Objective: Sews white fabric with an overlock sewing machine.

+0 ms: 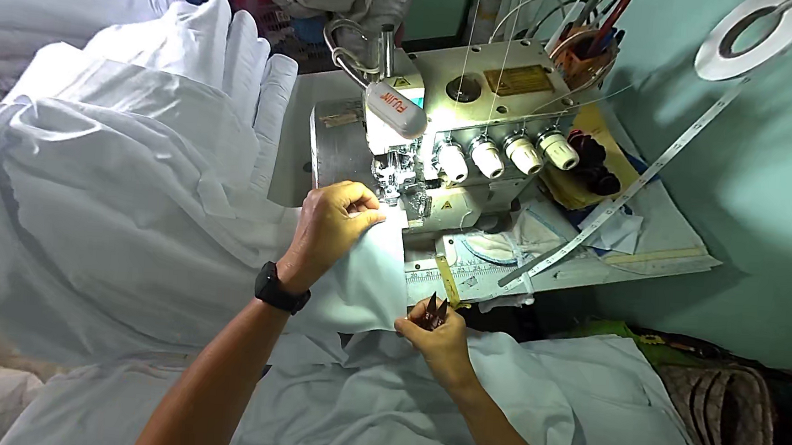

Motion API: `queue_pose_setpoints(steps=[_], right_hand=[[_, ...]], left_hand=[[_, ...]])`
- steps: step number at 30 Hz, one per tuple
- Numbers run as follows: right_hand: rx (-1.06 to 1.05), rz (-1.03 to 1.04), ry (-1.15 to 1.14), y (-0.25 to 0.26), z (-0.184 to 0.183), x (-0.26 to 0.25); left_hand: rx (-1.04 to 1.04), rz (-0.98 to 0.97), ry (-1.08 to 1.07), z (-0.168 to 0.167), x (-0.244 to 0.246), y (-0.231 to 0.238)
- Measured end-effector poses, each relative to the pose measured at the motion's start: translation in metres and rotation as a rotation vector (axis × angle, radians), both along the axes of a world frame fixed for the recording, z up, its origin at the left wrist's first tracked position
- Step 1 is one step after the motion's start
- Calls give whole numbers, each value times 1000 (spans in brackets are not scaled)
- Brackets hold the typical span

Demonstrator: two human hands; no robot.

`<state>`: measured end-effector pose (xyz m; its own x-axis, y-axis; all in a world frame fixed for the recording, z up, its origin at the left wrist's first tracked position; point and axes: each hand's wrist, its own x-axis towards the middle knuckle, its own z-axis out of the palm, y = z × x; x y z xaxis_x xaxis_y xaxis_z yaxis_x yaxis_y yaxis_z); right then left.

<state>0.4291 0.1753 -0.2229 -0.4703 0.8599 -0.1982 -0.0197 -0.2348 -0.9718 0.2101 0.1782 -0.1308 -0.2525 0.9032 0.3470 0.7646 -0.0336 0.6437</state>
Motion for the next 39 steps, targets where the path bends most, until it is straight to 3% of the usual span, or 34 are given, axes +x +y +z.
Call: queue_pose_setpoints(steps=[5,7,9,13,19,23,27,31,35,37,39], right_hand=[[394,82,3,-10,7,19],[491,64,-1,-6,10,18],[555,58,-4,-1,15,12],[666,52,-33,14,23,-3],[656,-21,27,46,33,-40],[798,-75,41,70,31,-61],[1043,-180,-171,81,28,-74],[1109,-225,-223,76,27,-79],[1087,-121,-2,70,5,-58],[1100,-114,-64,69,-17,-40],[1143,-84,-213,72,-41,-27]], left_hand=[[37,103,584,-19,45,-16],[25,219,670,-35,61,-21],[8,234,564,-42,58,-20],[-80,112,348,-26,31,-8],[-127,-2,250,-8,-22,29],[-189,51,203,-3,-40,54],[-179,122,124,-2,-61,73],[-231,286,19,-4,-82,82],[-135,453,-315,0,-88,63],[-41,433,-408,18,-79,37],[57,318,-308,38,-64,-1]])
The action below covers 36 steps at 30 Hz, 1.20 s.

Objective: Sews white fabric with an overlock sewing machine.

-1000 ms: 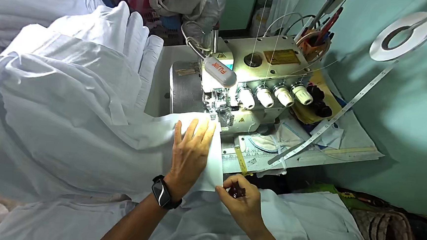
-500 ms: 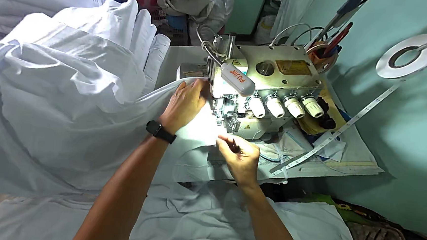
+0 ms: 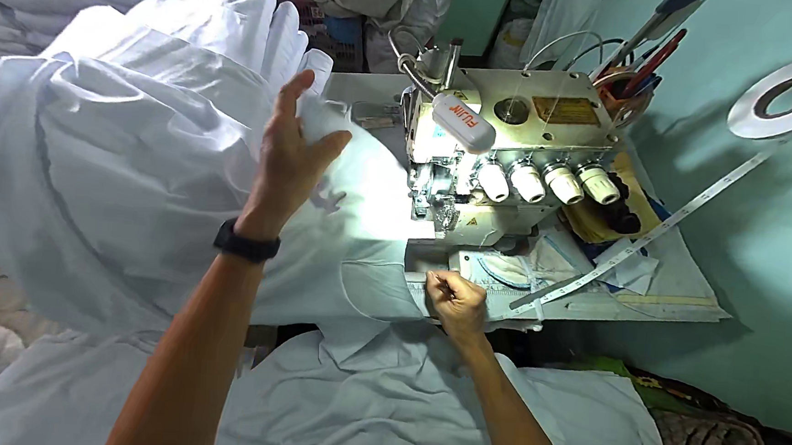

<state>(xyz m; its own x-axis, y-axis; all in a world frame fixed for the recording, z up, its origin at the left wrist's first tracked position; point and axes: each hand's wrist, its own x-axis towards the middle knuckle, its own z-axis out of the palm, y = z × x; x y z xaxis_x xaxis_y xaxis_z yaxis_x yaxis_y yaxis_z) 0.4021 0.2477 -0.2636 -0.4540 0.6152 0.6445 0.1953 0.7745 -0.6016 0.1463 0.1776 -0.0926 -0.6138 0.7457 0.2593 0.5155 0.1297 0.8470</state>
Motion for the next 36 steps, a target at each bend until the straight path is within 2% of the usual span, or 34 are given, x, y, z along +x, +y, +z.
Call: queue_pose_setpoints(steps=[3,5,7,10,14,18,21,23,25,27,29,31,34,36], right_hand=[[59,-28,-105,0,-11,4],[-30,-13,-67,2,-8,3],[-148,30,-42,1,1,4],[-104,115,-78,-14,30,0],[57,322,-1,-46,60,-21],[267,293,74,-68,68,-41],[276,317,107,-80,68,-53],[187,385,110,-83,71,-55],[35,423,63,-74,73,-45],[-116,356,47,-52,67,-29],[-212,193,101,-27,48,-19],[-271,42,114,-10,25,-12],[-337,-41,77,0,2,-6],[-346,-54,106,2,-1,-7]], left_hand=[[75,-205,374,4,30,-59],[119,-275,545,-11,42,-85],[104,-248,624,-30,54,-110],[56,-101,618,-52,76,-141],[78,52,550,-62,105,-162],[126,98,549,-60,118,-167],[135,108,544,-60,124,-166],[43,166,552,-59,126,-171],[-270,198,507,-54,123,-187],[-583,44,269,-52,120,-199],[-681,-177,156,-57,126,-191],[-535,-305,255,-63,137,-165],[-247,-172,561,-71,130,-109],[-236,-151,597,-70,110,-75]])
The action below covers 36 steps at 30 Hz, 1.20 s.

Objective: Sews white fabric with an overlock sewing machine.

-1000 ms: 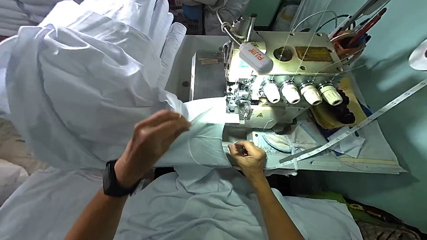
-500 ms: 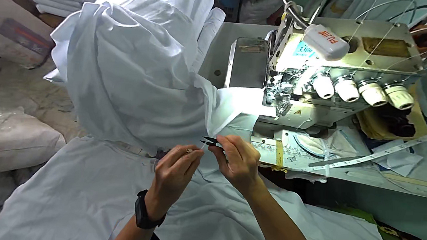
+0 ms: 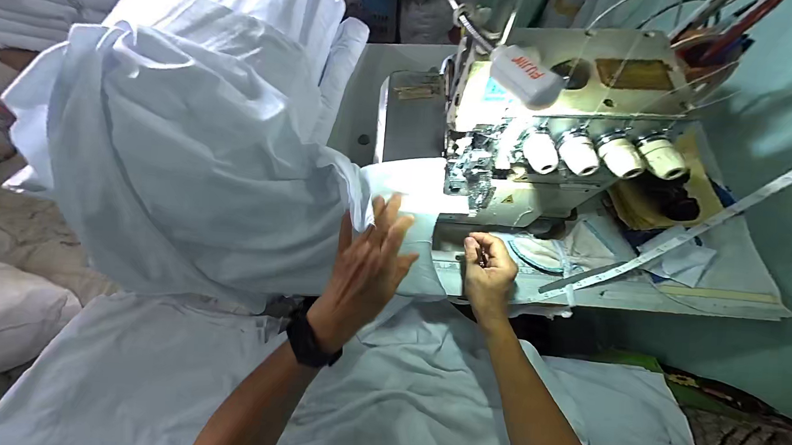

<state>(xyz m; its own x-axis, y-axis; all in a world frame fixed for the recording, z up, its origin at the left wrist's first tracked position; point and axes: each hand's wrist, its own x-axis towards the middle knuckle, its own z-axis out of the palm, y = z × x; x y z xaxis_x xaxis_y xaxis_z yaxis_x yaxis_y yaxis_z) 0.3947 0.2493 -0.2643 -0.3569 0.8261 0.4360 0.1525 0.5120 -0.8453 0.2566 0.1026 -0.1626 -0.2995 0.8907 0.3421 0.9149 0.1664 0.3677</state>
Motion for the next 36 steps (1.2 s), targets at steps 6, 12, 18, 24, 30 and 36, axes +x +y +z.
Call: queue_pose_setpoints(steps=[6,12,18,24,30,36], right_hand=[[-50,-50,115,3,4,-4],[-89,-40,168,2,4,-3],[-56,46,335,-6,23,8],[-8,179,41,-41,21,-7],[72,423,119,-54,29,12],[223,247,195,-13,50,7]], left_hand=[[-92,15,-100,28,-75,85],[114,127,99,26,-97,119],[228,-180,166,19,-43,58],[492,-298,373,-28,-53,38],[423,-392,-186,0,-46,31],[304,-390,-210,45,-42,68]])
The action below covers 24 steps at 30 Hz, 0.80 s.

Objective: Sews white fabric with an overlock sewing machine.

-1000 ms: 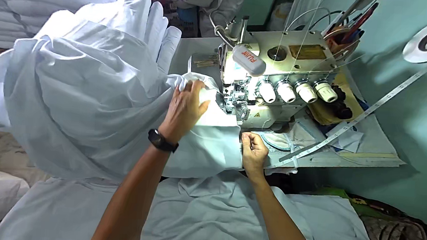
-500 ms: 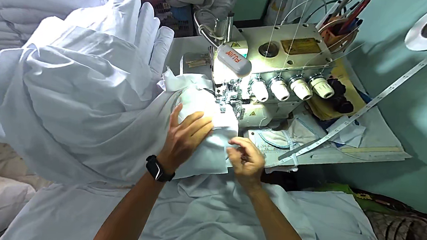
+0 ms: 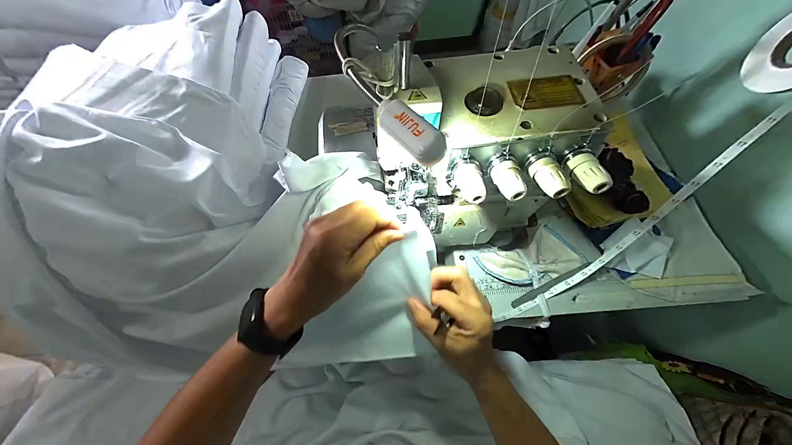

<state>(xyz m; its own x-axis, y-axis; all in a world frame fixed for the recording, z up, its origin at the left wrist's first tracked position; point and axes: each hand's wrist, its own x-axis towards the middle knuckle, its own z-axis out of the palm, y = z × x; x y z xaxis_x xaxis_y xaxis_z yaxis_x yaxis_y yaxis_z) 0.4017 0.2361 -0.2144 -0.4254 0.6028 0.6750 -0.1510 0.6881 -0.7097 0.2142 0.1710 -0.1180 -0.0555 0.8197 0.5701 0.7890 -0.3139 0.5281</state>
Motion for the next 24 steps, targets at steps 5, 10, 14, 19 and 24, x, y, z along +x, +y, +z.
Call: queue_pose_setpoints(steps=[5,10,14,19,24], right_hand=[[45,-18,-107,30,-27,-9],[-89,297,-143,-7,-31,15],[-14,173,-110,-21,-35,26],[-231,283,-70,-29,-38,31],[-269,316,-88,-33,-43,38]], left_hand=[[-230,-34,-123,-17,-23,23],[-296,-71,-95,-17,-27,11],[-294,-43,-103,-16,-23,6],[-318,40,-81,-17,-17,6],[-369,107,-103,-14,-13,7]])
